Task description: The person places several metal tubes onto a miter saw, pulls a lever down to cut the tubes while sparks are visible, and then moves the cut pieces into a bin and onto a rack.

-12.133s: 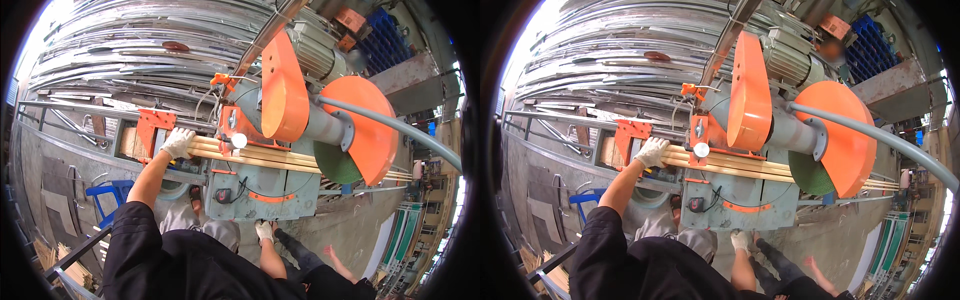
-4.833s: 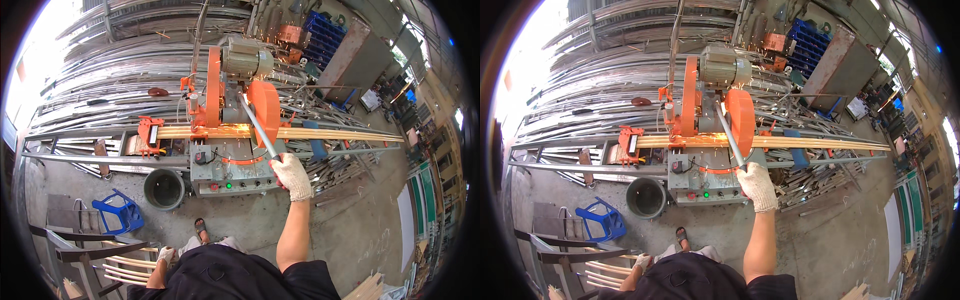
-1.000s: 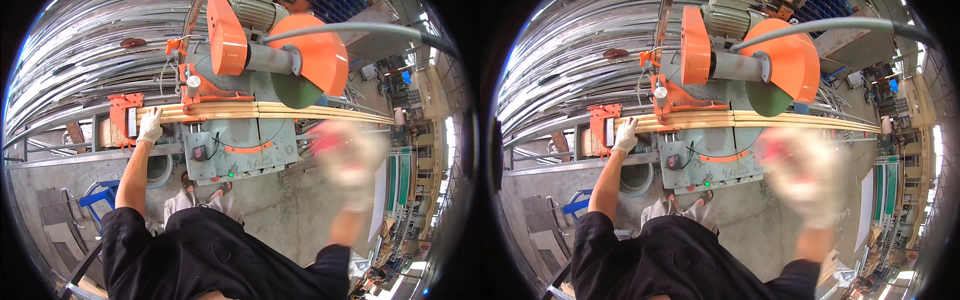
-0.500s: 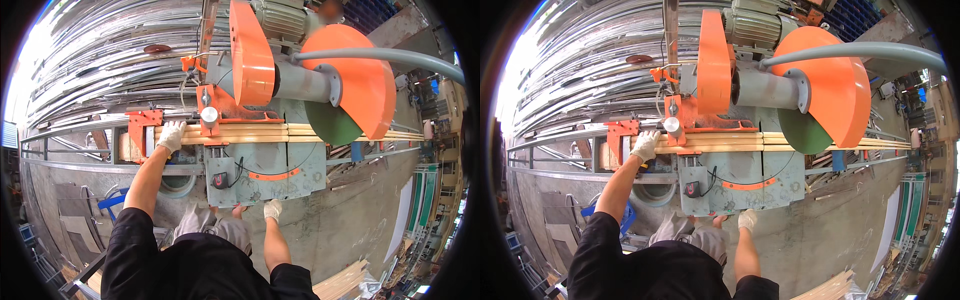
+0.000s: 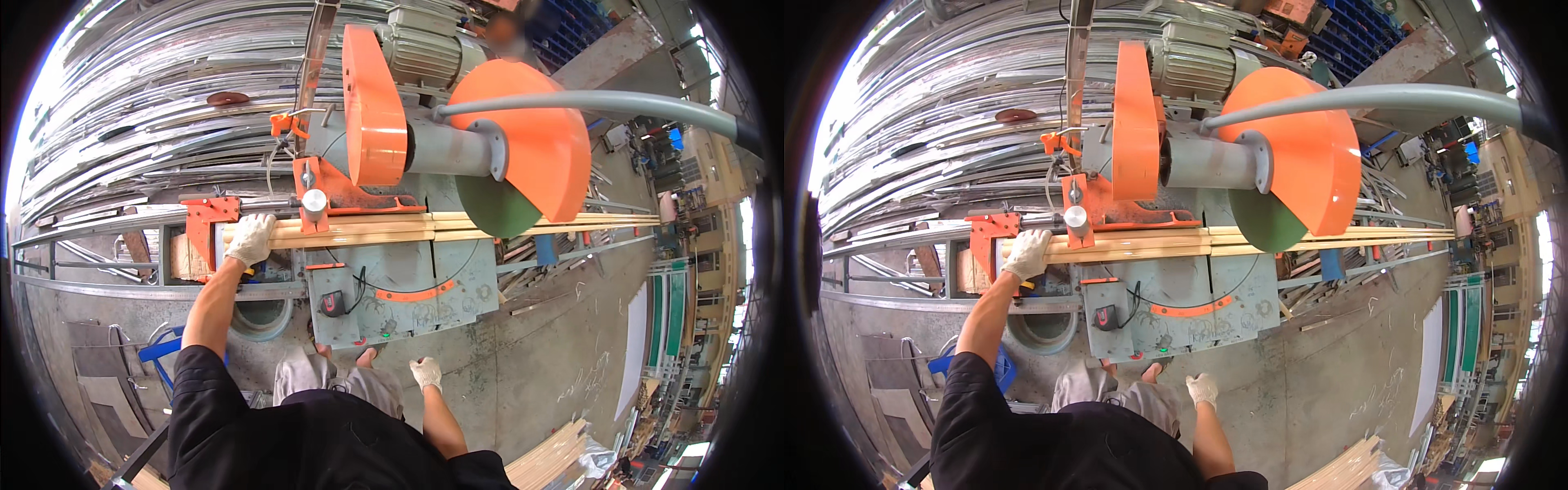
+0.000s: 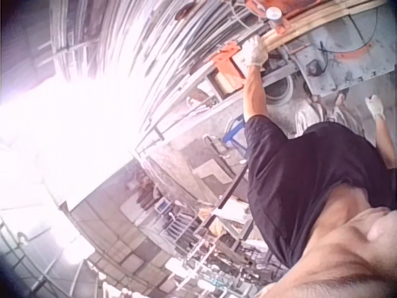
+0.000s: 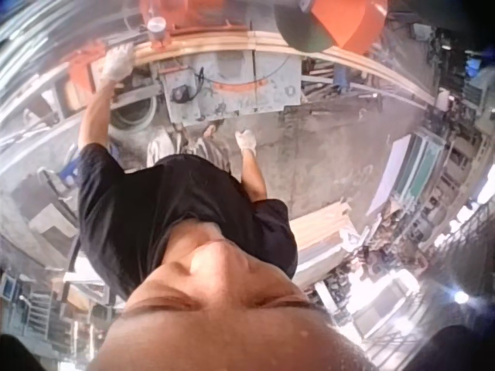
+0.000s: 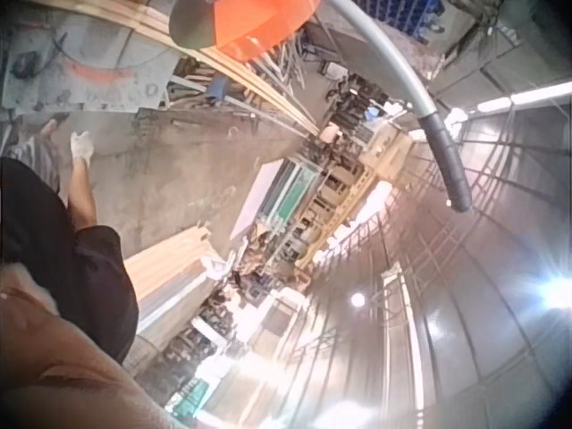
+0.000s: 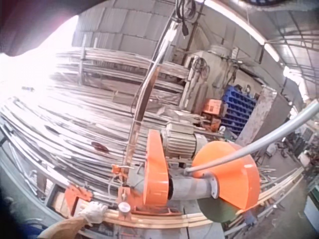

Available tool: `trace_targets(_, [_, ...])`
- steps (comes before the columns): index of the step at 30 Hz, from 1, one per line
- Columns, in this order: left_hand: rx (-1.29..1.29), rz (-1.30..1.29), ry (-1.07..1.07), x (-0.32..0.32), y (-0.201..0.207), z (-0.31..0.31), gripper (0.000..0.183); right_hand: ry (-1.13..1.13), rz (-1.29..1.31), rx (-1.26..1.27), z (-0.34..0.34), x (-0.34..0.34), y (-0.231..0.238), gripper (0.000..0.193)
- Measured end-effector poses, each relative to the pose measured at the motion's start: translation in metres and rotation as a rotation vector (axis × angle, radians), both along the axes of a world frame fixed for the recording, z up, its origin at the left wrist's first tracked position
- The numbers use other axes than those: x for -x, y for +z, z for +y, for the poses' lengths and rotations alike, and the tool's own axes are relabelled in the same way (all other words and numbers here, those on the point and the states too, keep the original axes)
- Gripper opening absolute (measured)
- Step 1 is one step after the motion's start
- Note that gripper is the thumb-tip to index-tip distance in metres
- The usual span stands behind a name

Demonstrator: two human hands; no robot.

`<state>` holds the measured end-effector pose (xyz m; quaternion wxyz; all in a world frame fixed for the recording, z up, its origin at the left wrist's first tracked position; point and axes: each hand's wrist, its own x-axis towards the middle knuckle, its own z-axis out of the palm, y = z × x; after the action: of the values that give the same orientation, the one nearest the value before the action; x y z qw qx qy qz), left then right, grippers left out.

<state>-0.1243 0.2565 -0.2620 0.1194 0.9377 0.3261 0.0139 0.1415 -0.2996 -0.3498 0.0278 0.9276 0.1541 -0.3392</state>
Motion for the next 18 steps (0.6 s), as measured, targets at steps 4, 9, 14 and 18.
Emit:
trace_targets(4, [0.046, -0.013, 0.04, 0.034, 0.035, -0.027, 0.042, 0.101, 0.047, 0.058, -0.056, 0.006, -0.021, 0.041])
trace_targets(9, [0.058, -0.012, 0.312, 0.147, 0.089, -0.134, 0.041, -0.065, 0.397, 0.011, -0.071, -0.004, -0.031, 0.027])
trace_targets(14, [0.194, 0.05, 0.712, 0.26, 0.142, -0.323, 0.045, -0.063, 0.457, -0.125, -0.073, -0.03, -0.044, 0.026])
trace_targets(18, [0.205, 0.102, 1.061, 0.29, 0.156, -0.502, 0.04, 0.095, 0.494, -0.17, -0.071, -0.073, -0.06, 0.024])
